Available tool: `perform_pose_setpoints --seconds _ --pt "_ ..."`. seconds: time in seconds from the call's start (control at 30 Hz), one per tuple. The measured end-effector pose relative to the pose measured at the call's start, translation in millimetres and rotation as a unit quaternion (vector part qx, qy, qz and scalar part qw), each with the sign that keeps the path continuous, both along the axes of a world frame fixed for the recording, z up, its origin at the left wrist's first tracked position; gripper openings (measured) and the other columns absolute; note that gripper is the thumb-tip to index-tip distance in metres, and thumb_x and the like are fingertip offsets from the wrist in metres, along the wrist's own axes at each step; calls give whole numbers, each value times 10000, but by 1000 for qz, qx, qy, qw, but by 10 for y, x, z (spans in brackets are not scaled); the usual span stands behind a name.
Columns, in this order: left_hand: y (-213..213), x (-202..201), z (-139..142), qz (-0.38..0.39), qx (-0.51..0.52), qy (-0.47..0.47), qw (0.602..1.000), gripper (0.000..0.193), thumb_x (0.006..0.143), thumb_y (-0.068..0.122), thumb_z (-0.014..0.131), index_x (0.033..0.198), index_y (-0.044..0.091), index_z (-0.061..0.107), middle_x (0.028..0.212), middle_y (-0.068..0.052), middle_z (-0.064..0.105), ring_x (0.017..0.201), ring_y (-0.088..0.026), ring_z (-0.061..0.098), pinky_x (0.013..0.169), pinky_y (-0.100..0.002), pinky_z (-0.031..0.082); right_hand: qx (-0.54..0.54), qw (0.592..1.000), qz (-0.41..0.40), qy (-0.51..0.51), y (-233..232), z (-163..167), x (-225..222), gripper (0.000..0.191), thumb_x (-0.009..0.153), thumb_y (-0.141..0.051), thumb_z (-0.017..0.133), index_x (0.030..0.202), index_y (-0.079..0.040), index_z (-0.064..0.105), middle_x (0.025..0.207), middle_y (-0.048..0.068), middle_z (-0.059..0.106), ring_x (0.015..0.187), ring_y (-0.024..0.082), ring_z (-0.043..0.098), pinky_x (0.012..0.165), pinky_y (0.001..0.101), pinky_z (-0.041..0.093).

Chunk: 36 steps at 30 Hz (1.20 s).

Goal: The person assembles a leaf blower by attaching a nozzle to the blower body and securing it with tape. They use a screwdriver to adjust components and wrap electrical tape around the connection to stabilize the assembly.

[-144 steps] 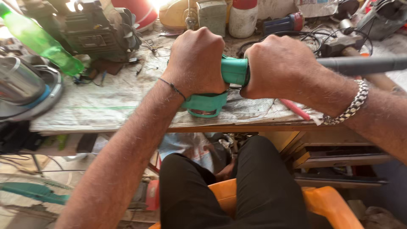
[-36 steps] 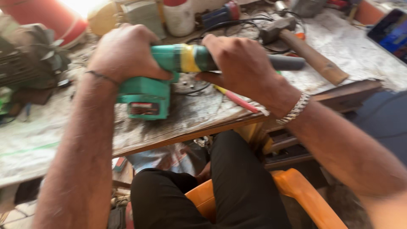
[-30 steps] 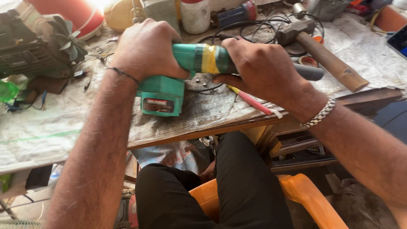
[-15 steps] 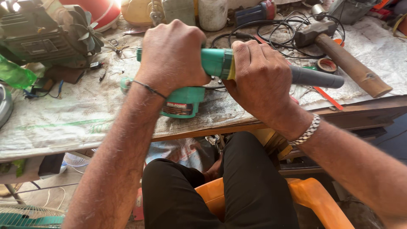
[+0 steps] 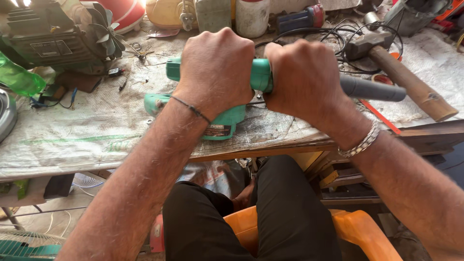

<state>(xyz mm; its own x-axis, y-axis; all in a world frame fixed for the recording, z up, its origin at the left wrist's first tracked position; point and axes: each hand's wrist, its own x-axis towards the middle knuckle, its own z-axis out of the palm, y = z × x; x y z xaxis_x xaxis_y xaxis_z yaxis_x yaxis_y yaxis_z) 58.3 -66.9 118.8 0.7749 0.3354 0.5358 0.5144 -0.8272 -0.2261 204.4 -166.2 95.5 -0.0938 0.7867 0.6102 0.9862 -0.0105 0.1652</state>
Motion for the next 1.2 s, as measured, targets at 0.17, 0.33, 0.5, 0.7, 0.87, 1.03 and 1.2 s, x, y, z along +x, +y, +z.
perform_pose_setpoints --seconds 0.17,0.33,0.5,0.7,0.87,1.03,1.2 --pt "7 -98 18 8 3 -18 1000 198 581 163 817 773 121 791 708 -128 727 654 -296 751 578 -399 601 -208 976 -15 64 193 320 17 259 516 -150 890 724 -101 743 667 139 715 591 293 712 597 420 575" --pt "-55 4 50 16 -17 13 1000 230 562 216 856 760 119 789 709 -126 724 665 -309 747 574 -410 598 -349 915 35 200 254 432 155 253 527 -137 874 730 -39 758 654 140 736 591 282 716 585 403 570" --pt "-205 84 15 13 4 36 999 233 554 238 856 757 143 793 699 -112 731 646 -291 750 554 -412 607 -375 882 12 284 189 297 176 271 531 -143 862 751 -15 766 674 134 745 623 286 724 606 393 574" --pt "-239 40 8 26 14 81 996 195 580 221 817 760 149 793 699 -98 733 639 -260 748 564 -394 607 -286 944 -91 137 3 210 -144 293 629 -282 858 791 -56 766 760 159 738 713 311 742 725 411 605" --pt "-108 -40 38 9 20 70 997 270 500 275 829 731 145 780 686 -97 712 610 -274 736 557 -403 600 -206 966 -111 114 -42 292 -347 301 696 -284 826 854 -38 750 772 195 728 717 333 758 682 428 621" --pt "81 -232 62 -4 -3 -2 1000 328 517 347 844 756 130 788 694 -109 714 625 -301 730 588 -416 601 -200 976 -72 41 142 378 -384 374 707 -311 848 922 -33 720 808 157 729 749 313 751 671 439 618" --pt "303 -247 52 -16 -89 -17 996 409 544 416 887 876 185 823 735 -88 751 618 -264 728 617 -415 597 -246 961 21 128 83 506 -194 870 580 -509 976 1163 -16 558 881 134 717 805 302 727 733 419 597"
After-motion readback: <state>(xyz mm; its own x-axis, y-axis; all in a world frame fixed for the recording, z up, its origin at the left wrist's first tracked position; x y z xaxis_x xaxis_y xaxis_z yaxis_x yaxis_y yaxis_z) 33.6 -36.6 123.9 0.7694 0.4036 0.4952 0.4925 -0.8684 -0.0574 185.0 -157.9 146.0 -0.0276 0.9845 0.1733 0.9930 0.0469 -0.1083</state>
